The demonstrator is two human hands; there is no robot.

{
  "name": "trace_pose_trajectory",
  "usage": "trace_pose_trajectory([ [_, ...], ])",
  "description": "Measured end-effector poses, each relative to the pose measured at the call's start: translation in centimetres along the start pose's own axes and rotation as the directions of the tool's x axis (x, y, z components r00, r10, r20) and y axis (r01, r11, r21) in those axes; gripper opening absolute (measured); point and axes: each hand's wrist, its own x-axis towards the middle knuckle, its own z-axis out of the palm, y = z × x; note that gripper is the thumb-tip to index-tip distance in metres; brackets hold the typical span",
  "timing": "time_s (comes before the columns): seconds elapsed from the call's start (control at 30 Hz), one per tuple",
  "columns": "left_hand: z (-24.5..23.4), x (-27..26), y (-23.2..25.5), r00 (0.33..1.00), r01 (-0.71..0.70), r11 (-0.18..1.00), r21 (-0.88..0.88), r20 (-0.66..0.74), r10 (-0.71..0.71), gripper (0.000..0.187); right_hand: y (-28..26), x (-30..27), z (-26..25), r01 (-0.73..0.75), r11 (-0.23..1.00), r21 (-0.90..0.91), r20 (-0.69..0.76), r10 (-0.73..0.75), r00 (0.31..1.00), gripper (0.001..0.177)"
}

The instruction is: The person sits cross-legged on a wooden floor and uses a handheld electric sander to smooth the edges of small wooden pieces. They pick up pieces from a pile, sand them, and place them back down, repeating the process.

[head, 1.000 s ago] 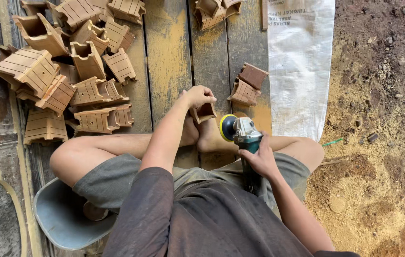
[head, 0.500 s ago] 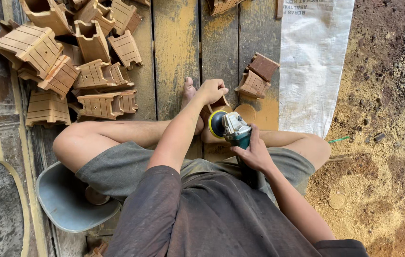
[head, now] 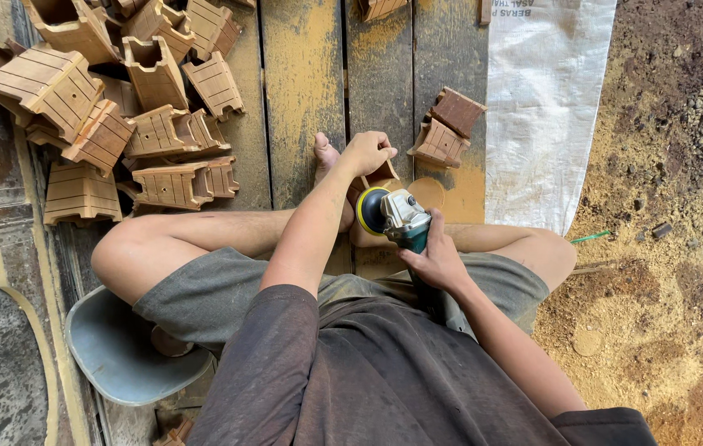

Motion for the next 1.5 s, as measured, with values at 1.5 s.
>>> trace_pose_trajectory([
  [1.5, -1.5, -4.7, 3.7, 1.000, 0.004, 1.000, -0.009, 0.018, -0.004, 0.024, -1.7, -1.9, -0.2, -0.011, 1.000, -0.017, -0.033, 0.011, 0.999, 0.085],
])
